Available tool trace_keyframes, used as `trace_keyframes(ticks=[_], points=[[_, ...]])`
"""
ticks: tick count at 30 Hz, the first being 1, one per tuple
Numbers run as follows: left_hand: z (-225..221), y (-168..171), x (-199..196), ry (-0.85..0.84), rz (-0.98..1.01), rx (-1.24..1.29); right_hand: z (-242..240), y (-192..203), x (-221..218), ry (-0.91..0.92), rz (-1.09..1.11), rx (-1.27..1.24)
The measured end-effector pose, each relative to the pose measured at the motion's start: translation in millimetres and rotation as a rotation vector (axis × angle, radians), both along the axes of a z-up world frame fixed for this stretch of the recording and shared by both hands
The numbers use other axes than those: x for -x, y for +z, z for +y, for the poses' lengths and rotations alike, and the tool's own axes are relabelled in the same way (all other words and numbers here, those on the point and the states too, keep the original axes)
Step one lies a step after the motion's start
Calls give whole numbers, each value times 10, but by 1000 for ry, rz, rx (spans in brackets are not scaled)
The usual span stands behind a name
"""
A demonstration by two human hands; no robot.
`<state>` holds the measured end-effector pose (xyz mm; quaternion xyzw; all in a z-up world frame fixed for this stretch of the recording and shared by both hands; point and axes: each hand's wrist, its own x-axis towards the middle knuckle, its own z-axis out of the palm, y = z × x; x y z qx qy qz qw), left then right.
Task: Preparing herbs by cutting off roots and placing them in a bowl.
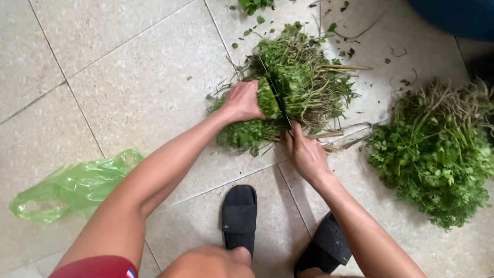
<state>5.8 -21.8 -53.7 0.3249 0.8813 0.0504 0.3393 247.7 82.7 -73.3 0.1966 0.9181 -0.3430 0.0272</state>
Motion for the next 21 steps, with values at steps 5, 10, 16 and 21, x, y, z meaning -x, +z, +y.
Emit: trace_keyframes(ticks=[5,10,16,21], points=[[-585,229,-92,-61,113,-523,156,638,-216,6,58,111],[-1237,611,-311,-68,173,-762,602,737,-399,-163,4,-94],[-1591,1233,-527,-23,258,-950,674,324,-196,-171,-44,-269],[-1755,1305,-517,-15,336,-1097,52,85,77,-98,-185,-84]])
